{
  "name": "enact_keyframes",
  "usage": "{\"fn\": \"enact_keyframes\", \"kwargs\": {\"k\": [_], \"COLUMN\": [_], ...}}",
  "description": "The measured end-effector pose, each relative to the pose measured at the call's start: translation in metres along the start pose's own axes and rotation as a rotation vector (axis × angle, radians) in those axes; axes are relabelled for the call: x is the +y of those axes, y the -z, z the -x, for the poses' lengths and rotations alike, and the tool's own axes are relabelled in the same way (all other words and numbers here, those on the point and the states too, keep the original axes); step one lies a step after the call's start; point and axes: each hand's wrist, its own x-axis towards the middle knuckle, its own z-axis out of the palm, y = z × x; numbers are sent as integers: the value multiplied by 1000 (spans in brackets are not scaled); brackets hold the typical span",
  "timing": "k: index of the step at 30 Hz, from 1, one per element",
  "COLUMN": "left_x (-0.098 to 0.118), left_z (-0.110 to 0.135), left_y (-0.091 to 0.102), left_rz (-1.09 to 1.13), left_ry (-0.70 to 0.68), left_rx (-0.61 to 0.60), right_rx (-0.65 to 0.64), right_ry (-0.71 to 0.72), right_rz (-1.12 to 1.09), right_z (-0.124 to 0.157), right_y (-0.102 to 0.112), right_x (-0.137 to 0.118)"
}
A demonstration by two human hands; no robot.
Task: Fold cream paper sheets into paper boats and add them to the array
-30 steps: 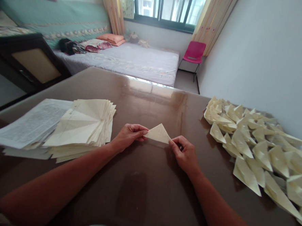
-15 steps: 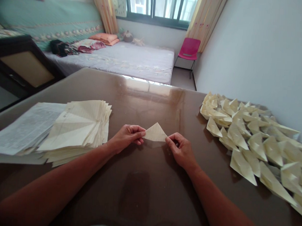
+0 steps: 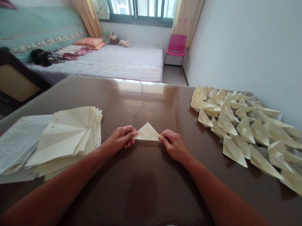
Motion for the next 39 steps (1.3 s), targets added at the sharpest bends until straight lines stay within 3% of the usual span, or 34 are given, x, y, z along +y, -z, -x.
{"fn": "enact_keyframes", "kwargs": {"k": [3, 7, 10, 12, 15, 18, 20, 28, 36, 39], "left_x": [2, 4, 2, 0, -3, -4, -3, -1, 4, 5], "left_z": [1, 6, 7, 7, 5, 5, 7, 16, 20, 24], "left_y": [0, -3, -6, -8, -9, -8, -9, -16, -18, -23], "left_rz": [66, 280, 258, 221, 177, 108, 32, -413, -676, -733], "left_ry": [8, -60, -127, -161, -180, -172, -172, -378, -456, -466], "left_rx": [12, -112, -137, -119, -110, -111, -116, -157, -117, -65], "right_rx": [21, 31, -42, -136, -229, -17, 131, 47, -45, -2], "right_ry": [-85, -260, -323, -329, -208, -12, 75, 323, 394, 444], "right_rz": [-103, -403, -549, -526, -278, 109, 242, 191, 158, 221], "right_z": [1, 5, 7, 8, 8, 9, 11, 15, 12, 13], "right_y": [-3, -11, -16, -16, -12, -9, -8, -16, -14, -15], "right_x": [0, -2, -5, -8, -14, -19, -21, -16, -14, -16]}}
